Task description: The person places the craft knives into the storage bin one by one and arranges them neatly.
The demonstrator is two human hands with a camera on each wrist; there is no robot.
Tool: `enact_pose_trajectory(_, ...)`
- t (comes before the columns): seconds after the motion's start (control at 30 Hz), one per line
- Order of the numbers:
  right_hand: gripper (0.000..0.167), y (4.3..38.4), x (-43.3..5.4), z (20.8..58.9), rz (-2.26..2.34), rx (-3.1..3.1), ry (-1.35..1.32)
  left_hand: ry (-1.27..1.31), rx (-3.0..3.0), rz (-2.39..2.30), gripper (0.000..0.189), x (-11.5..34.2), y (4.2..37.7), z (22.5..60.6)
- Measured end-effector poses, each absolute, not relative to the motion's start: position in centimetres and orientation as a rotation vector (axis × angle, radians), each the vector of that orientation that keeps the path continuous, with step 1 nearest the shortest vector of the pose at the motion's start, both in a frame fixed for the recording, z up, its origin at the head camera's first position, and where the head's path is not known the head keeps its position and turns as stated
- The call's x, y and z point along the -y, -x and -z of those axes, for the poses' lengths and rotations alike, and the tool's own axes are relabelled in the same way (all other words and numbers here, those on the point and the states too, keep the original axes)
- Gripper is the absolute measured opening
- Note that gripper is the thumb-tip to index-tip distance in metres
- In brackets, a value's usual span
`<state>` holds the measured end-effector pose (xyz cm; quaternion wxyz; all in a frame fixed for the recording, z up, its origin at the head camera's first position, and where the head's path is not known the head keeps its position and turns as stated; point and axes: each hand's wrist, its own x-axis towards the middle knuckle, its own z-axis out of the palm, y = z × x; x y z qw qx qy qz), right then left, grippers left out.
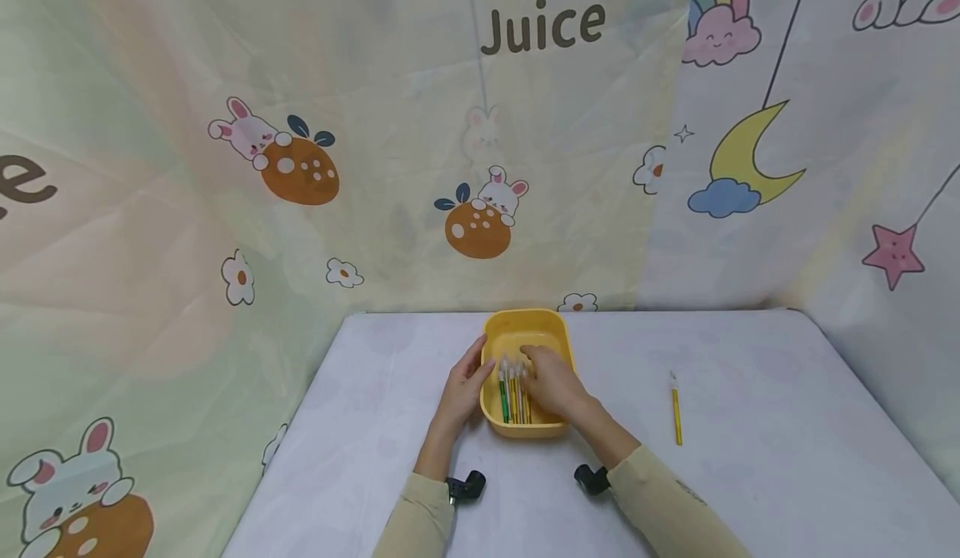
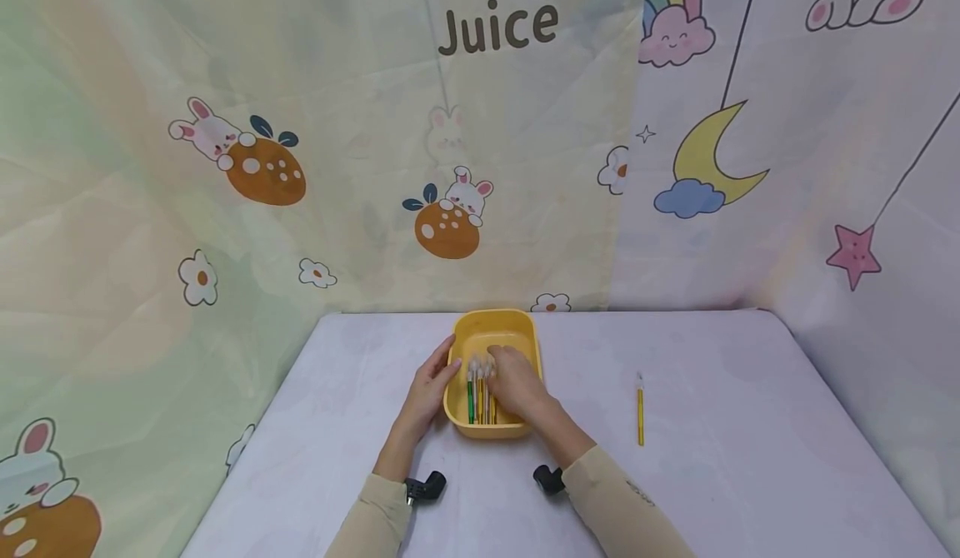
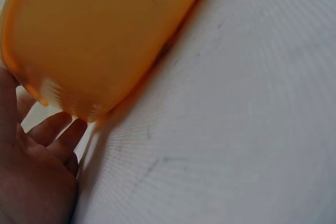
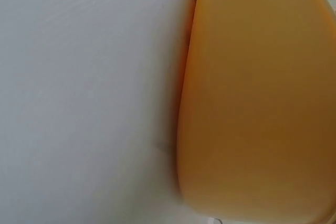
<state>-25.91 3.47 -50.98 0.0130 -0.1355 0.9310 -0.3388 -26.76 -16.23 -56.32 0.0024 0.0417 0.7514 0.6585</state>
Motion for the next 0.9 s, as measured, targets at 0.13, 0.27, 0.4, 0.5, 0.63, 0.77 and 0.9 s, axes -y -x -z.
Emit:
enact_pose_trajectory(0.13,0.054,25.8,-3.6,50.8,1.139,-2.933,0.457,-0.121,-2.357,-2.063,0.054,16.3,26.8,56.2)
enact_pose_trajectory(0.27,0.055,25.8,-3.6,50.7,1.19,-2.957,0.5,-0.111,-2.346,-2.069,0.054,16.3,26.8,56.3)
enact_pose_trajectory(0.4,0.054,25.6,-3.6,50.8,1.216,-2.982,0.489,-0.112,-2.343,-2.073,0.054,16.3,26.8,56.4)
enact_pose_trajectory(0.5,0.051,25.3,-3.7,50.7,1.235,-3.01,0.463,-0.109,-2.339,-2.074,0.054,16.3,26.8,56.4)
enact_pose_trajectory(0.63,0.05,25.3,-4.0,50.5,1.261,-3.039,0.439,-0.109,-2.334,-2.077,0.055,16.3,26.8,56.4)
enact_pose_trajectory(0.77,0.051,25.4,-4.4,50.2,1.269,-3.049,0.418,-0.105,-2.336,-2.078,0.054,16.2,26.8,56.5)
enact_pose_trajectory(0.9,0.052,25.7,-5.0,49.8,1.271,-3.067,0.423,-0.1,-2.329,-2.085,0.053,16.2,26.8,56.5)
